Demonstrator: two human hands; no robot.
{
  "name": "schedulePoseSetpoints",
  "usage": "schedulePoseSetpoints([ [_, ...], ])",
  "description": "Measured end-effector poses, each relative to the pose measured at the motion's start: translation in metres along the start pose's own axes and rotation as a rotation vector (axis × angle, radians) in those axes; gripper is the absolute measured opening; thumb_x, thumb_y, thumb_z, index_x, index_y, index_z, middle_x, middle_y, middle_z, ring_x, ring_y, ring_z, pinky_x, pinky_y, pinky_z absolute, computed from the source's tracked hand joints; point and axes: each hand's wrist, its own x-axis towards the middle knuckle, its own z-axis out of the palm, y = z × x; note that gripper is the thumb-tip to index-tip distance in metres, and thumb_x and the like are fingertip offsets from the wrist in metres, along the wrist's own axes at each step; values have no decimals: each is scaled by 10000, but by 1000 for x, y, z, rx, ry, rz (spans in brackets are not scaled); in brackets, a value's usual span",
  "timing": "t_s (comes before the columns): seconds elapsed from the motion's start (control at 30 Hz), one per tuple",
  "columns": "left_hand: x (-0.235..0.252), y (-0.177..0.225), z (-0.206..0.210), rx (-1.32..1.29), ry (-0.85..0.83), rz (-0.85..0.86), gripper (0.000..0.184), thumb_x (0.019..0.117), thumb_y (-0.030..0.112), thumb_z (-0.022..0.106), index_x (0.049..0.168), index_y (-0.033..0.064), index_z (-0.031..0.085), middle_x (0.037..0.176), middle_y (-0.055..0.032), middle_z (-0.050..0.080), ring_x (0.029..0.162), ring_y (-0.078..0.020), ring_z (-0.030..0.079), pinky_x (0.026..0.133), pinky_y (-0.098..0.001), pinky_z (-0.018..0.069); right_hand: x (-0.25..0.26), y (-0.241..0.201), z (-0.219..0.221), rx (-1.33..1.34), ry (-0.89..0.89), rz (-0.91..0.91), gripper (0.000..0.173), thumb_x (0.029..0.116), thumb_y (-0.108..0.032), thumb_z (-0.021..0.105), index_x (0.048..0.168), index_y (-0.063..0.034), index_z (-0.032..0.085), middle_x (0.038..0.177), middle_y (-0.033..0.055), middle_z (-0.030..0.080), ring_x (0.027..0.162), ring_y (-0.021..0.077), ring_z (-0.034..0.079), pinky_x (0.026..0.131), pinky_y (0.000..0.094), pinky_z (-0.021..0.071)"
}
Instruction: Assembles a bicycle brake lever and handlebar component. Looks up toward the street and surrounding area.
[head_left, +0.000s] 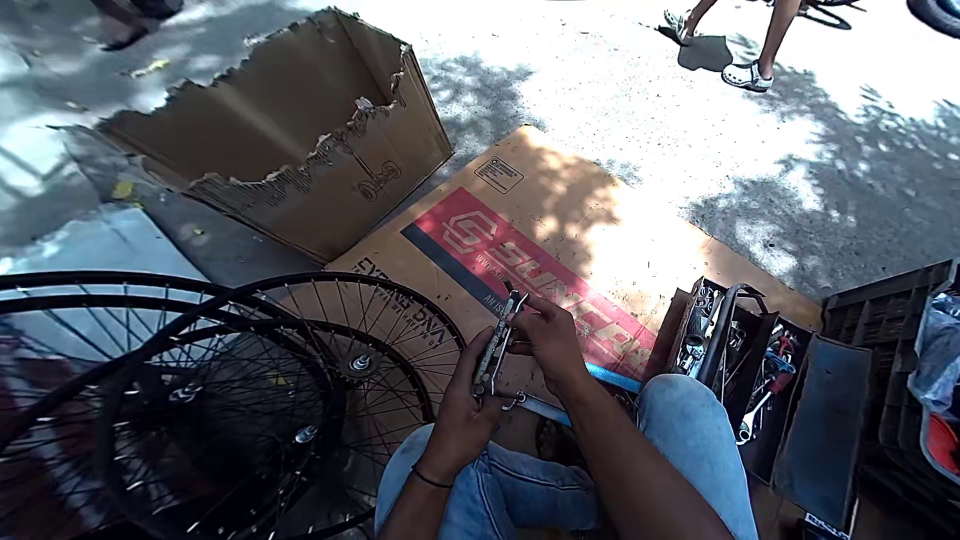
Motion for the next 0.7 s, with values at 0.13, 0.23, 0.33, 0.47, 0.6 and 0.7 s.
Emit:
schedulePoseSetpoints([
  [0.13,-5,1,21,-36,147,13,899,798,25,580,1628,195,280,1549,0,476,1287,-74,558,986,-273,541,9,1,3,-66,-63,-91,392,940,-124,680,1319,-28,664,1102,140,680,825,227,687,734,425,622],
  [0.23,0,-1,27,-58,219,9,899,808,21,560,1636,184,252,1528,-54,482,1254,-102,578,949,-275,552,9,-1,7,-95,-81,-106,489,961,-109,700,1435,-76,585,1129,135,710,859,229,712,756,417,622],
  [0.33,2,-4,28,-37,191,-8,868,857,49,576,1644,203,246,1558,-57,433,1252,-115,564,981,-295,531,10,-2,6,-129,-75,-83,855,928,-103,719,1634,-175,242,1087,125,737,814,212,712,710,387,601],
  [0.47,4,-6,29,38,194,-10,799,880,50,559,1627,178,303,1572,-55,445,1273,-117,566,1010,-305,521,14,2,2,-118,-47,-56,1000,914,-111,728,1658,-213,67,1017,124,739,771,208,714,688,391,608],
  [0.6,7,-6,33,29,233,8,795,874,45,557,1621,155,307,1471,-70,524,1181,-102,596,938,-269,540,18,1,-1,-215,-46,-124,771,923,-99,699,1606,-144,343,987,134,745,755,231,713,683,433,615],
  [0.7,6,-8,35,24,254,15,844,847,38,570,1629,143,270,1468,-91,528,1211,-122,595,952,-279,545,19,1,3,-283,-43,-122,804,889,-138,709,1602,-125,337,953,119,740,746,217,709,684,432,612],
])
